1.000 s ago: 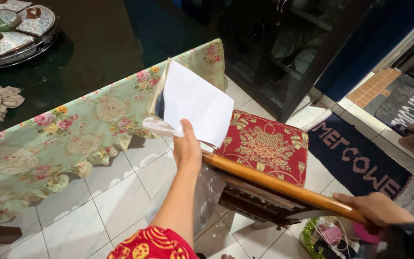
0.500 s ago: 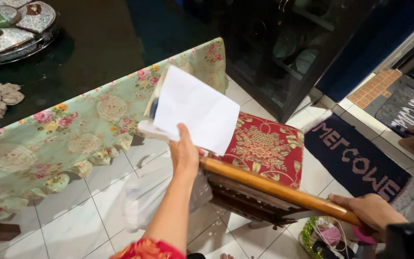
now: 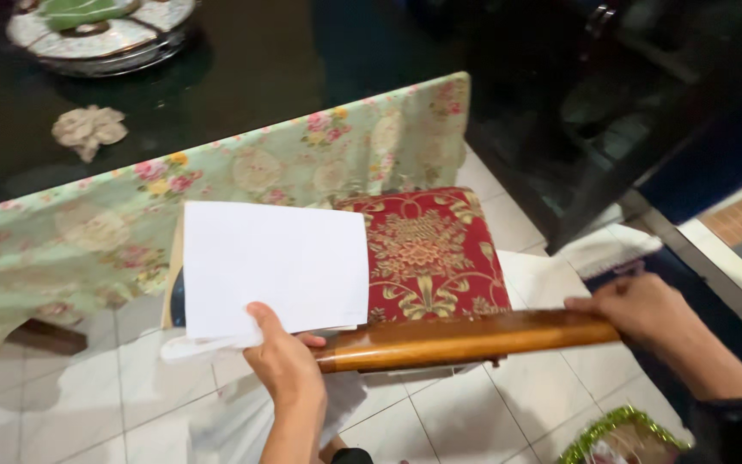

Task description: The person cleans a basket with a cloth and organizes several electronic items, cables, and a small notebook from a plastic bag into the basket on a table.

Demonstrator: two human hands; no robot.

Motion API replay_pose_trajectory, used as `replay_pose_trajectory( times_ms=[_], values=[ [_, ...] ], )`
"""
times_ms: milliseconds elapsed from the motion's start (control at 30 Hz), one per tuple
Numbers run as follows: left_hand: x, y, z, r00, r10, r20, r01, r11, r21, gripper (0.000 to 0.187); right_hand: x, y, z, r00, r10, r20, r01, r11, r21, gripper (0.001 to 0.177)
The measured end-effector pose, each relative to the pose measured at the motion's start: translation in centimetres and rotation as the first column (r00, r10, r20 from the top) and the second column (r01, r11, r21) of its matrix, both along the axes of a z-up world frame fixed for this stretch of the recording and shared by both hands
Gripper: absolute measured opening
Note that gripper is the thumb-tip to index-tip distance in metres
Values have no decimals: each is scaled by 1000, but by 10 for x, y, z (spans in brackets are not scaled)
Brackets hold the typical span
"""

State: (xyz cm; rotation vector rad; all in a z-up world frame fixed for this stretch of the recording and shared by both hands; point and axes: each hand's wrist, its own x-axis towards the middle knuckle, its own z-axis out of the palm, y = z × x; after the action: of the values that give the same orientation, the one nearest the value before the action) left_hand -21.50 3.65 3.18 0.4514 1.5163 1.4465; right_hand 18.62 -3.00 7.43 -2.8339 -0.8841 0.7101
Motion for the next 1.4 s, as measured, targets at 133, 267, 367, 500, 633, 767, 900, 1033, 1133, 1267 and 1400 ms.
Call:
replay_pose_trajectory(
  times_ms=[133, 267, 367, 500, 633, 767, 900, 1033, 1133, 1267, 1400],
  values=[
    [-11, -6, 1, 978, 204, -33, -206, 975, -78, 70, -6, 81, 4, 977, 205, 56, -212, 957, 198, 49],
    [-21, -9, 2, 960, 269, -72, -277, 946, -170, 79, -34, 135, 25, 968, 250, 28, -251, 960, 128, 45],
    [-29, 7, -2, 920, 391, -3, -388, 913, -127, 71, -50, 160, 25, 971, 237, 1, -234, 959, 157, 44],
    [-38, 55, -10, 924, 379, -54, -382, 922, -61, 78, -57, 188, 2, 973, 230, -29, -222, 960, 169, 45],
    [-63, 103, -16, 859, 506, 75, -511, 855, 85, 60, -70, 214, -5, 975, 217, -54, -208, 969, 134, 39],
    [-73, 134, -17, 859, 501, 107, -512, 848, 141, 58, -88, 248, -2, 977, 185, -110, -157, 962, 224, 39],
    [-65, 169, -12, 911, 402, -89, -388, 911, 137, 64, -85, 293, -2, 986, 148, -75, -128, 966, 224, 31],
    [-61, 206, -4, 908, 286, -306, -356, 911, -207, 84, -79, 336, -7, 988, 115, -102, -84, 961, 264, 31],
    [-63, 239, -1, 844, 338, -417, -446, 874, -194, 86, -82, 361, -8, 990, 135, -29, -122, 954, 273, 30],
    [-67, 280, 6, 865, 326, -382, -426, 879, -215, 87, -93, 396, -5, 997, 79, -26, -68, 957, 282, 32],
    [-72, 317, 9, 827, 383, -412, -522, 794, -310, 87, -102, 423, -1, 995, 90, -48, -67, 932, 357, 33]
  ],
)
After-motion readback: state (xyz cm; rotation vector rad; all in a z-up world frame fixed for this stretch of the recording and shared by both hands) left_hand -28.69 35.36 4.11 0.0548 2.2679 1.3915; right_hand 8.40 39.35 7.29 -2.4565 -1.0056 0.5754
